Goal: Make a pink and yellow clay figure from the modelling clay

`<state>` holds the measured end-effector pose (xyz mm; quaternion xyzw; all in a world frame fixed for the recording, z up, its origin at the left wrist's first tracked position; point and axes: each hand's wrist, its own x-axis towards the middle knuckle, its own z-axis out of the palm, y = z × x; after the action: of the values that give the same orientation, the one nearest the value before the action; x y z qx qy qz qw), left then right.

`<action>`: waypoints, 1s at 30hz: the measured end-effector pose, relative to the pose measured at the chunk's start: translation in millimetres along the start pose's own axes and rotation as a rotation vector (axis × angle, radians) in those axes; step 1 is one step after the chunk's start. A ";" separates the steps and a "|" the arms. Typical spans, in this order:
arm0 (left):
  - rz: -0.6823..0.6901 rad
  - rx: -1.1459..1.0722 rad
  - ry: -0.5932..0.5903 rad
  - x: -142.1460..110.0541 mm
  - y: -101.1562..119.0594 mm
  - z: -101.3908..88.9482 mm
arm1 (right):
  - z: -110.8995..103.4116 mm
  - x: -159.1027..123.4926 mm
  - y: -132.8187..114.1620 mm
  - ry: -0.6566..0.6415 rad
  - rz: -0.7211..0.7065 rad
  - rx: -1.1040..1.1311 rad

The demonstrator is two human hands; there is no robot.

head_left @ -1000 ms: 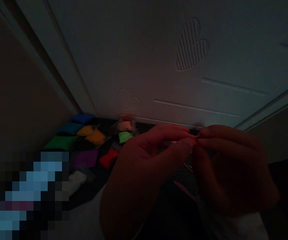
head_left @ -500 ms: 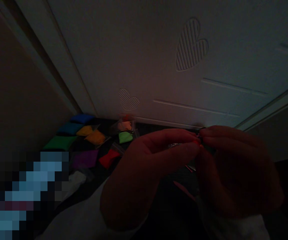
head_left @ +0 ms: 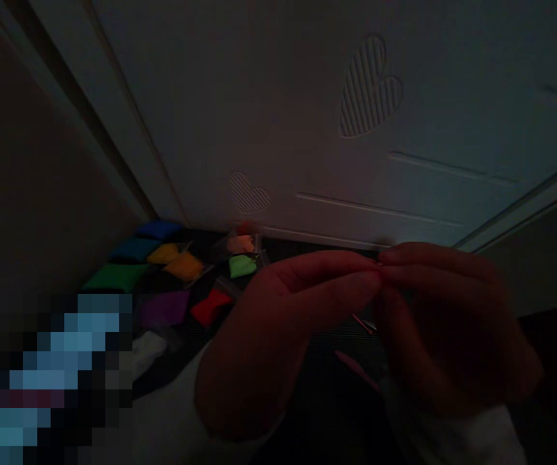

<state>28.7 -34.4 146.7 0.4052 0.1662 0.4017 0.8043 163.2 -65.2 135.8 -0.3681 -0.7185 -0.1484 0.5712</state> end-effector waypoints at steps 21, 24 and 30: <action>-0.056 0.042 0.095 -1.8 -2.3 0.1 | 3.8 -0.5 -5.8 0.063 0.236 0.150; -0.054 0.042 0.107 -1.3 -3.6 -0.6 | 3.0 -0.4 -6.4 0.052 0.207 0.099; -0.096 0.035 0.098 -1.7 -2.6 -0.3 | 0.4 0.2 -4.1 -0.029 0.138 0.066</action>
<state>28.8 -36.4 144.4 0.3904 0.2316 0.3791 0.8064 160.0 -67.7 136.7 -0.3999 -0.7041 -0.0793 0.5814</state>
